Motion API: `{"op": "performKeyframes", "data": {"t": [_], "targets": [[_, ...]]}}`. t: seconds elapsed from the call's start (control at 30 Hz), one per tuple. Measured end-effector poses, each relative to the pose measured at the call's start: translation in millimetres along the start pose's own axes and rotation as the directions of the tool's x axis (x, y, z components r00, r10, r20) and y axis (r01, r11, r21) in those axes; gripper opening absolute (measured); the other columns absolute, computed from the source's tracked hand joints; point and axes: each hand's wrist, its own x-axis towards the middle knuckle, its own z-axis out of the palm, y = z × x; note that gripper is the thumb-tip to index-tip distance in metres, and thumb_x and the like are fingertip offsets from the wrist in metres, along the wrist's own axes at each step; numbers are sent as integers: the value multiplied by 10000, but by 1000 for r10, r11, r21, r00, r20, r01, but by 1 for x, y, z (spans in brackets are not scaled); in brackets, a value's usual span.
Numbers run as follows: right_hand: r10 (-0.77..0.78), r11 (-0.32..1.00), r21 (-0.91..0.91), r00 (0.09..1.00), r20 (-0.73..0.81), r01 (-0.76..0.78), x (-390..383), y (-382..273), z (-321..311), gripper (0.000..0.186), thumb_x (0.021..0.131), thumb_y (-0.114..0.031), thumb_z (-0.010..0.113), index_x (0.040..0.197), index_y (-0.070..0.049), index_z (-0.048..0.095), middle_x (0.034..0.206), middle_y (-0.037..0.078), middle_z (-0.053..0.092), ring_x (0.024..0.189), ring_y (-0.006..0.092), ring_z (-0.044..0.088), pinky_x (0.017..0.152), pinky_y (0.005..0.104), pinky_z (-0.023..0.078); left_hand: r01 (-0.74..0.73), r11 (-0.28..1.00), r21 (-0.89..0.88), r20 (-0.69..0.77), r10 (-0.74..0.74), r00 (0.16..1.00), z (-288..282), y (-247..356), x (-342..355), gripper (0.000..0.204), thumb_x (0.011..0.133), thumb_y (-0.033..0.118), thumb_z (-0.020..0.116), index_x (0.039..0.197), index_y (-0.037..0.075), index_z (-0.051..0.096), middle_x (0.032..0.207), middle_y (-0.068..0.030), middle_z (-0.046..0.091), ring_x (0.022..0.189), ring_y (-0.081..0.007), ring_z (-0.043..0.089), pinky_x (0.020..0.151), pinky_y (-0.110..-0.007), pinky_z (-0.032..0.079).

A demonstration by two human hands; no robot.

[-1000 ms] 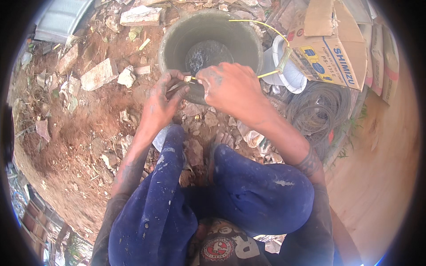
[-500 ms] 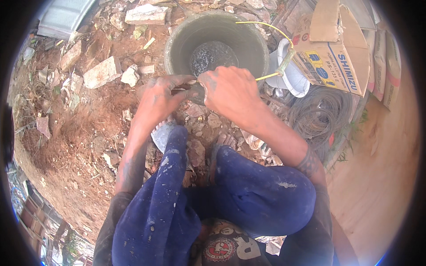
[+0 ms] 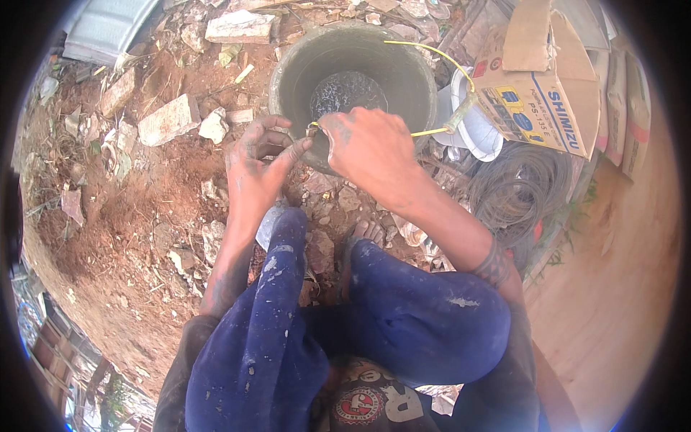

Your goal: The person sits on the ground and cleans the inside of a bucket using a small stone and a yellow cable. They rub the stone against the bucket's interior and then use the cable to scrub the surface.

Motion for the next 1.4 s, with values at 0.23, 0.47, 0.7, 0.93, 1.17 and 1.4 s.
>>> {"op": "performKeyframes", "data": {"t": [0.23, 0.47, 0.7, 0.93, 1.17, 1.4], "targets": [[29, 987, 158, 999, 20, -31, 0, -7, 5, 261, 862, -105, 573, 1073, -47, 715, 849, 220, 706, 868, 404, 699, 788, 509, 551, -81, 996, -41, 6, 81, 997, 22, -29, 4, 292, 897, 105, 735, 1173, 8, 721, 987, -170, 764, 915, -201, 744, 806, -315, 574], [144, 927, 304, 957, 253, -220, 9, -2, 13, 369, 918, -98, 554, 1274, -87, 654, 1164, 240, 686, 1092, 422, 642, 951, 506, 495, -94, 985, 146, 32, 90, 995, 10, -21, -16, 246, 889, 51, 666, 1121, 16, 741, 978, -235, 742, 909, -316, 756, 796, -376, 581], [165, 878, 386, 936, 310, -283, -11, 23, 55, 421, 896, -39, 526, 1308, -25, 609, 1180, 263, 675, 1114, 442, 628, 964, 511, 481, 229, 968, 107, 77, -238, 968, -33, -52, 7, 956, 889, 441, 767, 1526, -88, 290, 1379, -374, 529, 1121, -416, 675, 919, -439, 573], [124, 906, 338, 925, 358, -253, -31, 4, 54, 409, 836, -24, 590, 1237, 57, 576, 1020, 328, 644, 935, 482, 670, 822, 535, 542, 604, 642, -472, 496, -373, 784, 27, -102, 28, 421, 977, 245, 639, 1241, -74, 565, 1097, -166, 706, 953, -255, 721, 761, -373, 601], [112, 966, 211, 976, 189, -152, -59, 5, 77, 343, 834, -18, 618, 1156, 90, 565, 1150, 276, 486, 814, 449, 688, 732, 502, 577, 526, 440, -728, 371, -392, 842, 68, -125, -24, 234, 966, 123, 641, 1122, -50, 627, 1047, -111, 647, 867, -200, 648, 815, -440, 579], [108, 961, 239, 985, 135, -138, -81, 11, 91, 363, 855, -13, 590, 1204, 81, 554, 1139, 249, 487, 806, 446, 688, 741, 507, 578, 487, 461, -742, 290, -436, 852, 83, -126, -30, 202, 943, 127, 659, 1085, -16, 639, 1007, -84, 657, 856, -191, 652, 797, -424, 578]]}}
